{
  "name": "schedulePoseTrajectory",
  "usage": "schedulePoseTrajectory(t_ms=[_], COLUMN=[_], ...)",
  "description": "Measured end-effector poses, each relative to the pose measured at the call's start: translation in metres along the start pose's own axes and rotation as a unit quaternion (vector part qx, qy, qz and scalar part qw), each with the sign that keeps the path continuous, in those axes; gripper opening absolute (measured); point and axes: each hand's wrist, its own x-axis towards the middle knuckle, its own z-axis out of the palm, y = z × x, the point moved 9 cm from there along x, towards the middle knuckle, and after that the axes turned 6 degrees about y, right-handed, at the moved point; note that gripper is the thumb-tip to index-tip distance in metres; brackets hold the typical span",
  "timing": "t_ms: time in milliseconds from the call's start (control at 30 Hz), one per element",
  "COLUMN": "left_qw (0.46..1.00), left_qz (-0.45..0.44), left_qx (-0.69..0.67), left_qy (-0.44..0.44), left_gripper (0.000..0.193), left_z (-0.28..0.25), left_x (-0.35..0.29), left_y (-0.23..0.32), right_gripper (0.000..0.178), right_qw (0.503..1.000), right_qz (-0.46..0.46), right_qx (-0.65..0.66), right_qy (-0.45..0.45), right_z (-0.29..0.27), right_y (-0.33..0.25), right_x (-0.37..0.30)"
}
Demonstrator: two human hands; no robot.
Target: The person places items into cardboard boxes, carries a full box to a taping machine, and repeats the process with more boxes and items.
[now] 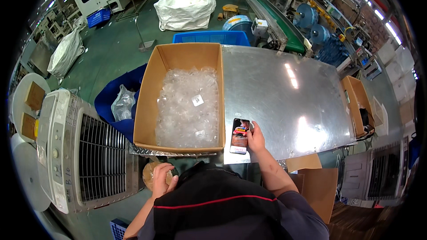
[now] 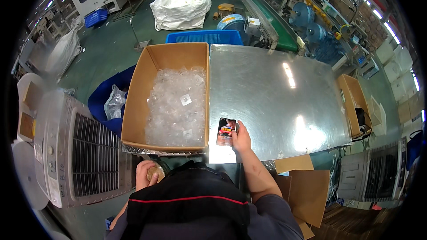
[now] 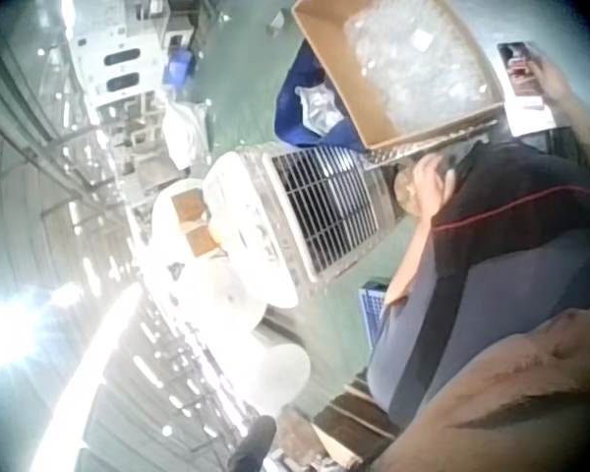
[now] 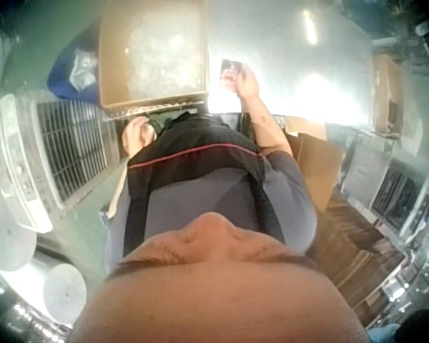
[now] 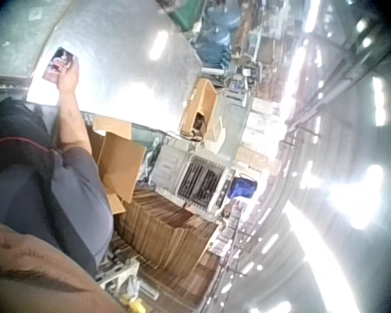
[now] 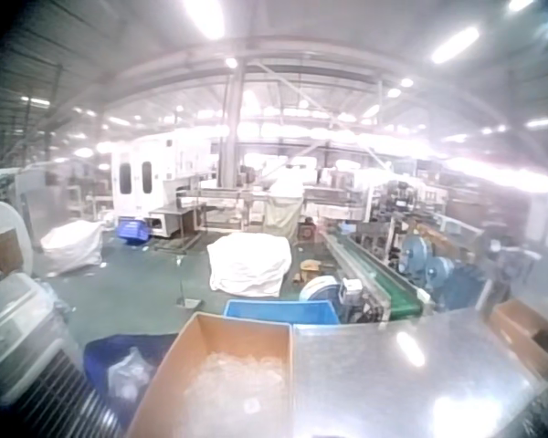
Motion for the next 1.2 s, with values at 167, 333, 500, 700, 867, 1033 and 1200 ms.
schedulePoseTrajectory(t_ms=[167, 333, 500, 700, 867, 1033, 1200], left_qw=[1.0, 0.999, 0.996, 0.993, 0.997, 0.985, 0.992], left_qz=[0.006, 0.01, -0.022, -0.03, -0.039, -0.137, -0.091], left_qx=[-0.002, -0.03, -0.061, -0.036, -0.03, -0.1, -0.081], left_qy=[-0.006, 0.002, -0.055, -0.104, -0.06, 0.0, -0.036], left_gripper=[0.032, 0.023, 0.021, 0.036, 0.028, 0.01, 0.013], left_z=[0.004, 0.008, 0.021, 0.024, 0.023, 0.025, 0.027], left_x=[0.0, 0.004, -0.006, -0.009, -0.018, -0.025, -0.016], left_y=[0.003, 0.011, -0.002, 0.001, -0.013, -0.026, -0.012], right_gripper=[0.054, 0.051, 0.054, 0.059, 0.062, 0.07, 0.079], right_qw=[0.996, 0.994, 0.99, 0.99, 0.989, 0.987, 0.988], right_qz=[0.034, -0.053, -0.128, -0.142, -0.149, -0.157, -0.154], right_qx=[0.08, 0.076, 0.015, -0.008, -0.002, 0.025, -0.006], right_qy=[0.022, 0.056, 0.058, 0.025, 0.016, 0.012, 0.009], right_z=[-0.01, -0.01, -0.014, -0.009, -0.008, -0.011, -0.013], right_y=[0.013, 0.008, -0.014, -0.02, -0.018, -0.014, -0.027], right_x=[-0.018, -0.033, -0.041, -0.054, -0.056, -0.073, -0.077])
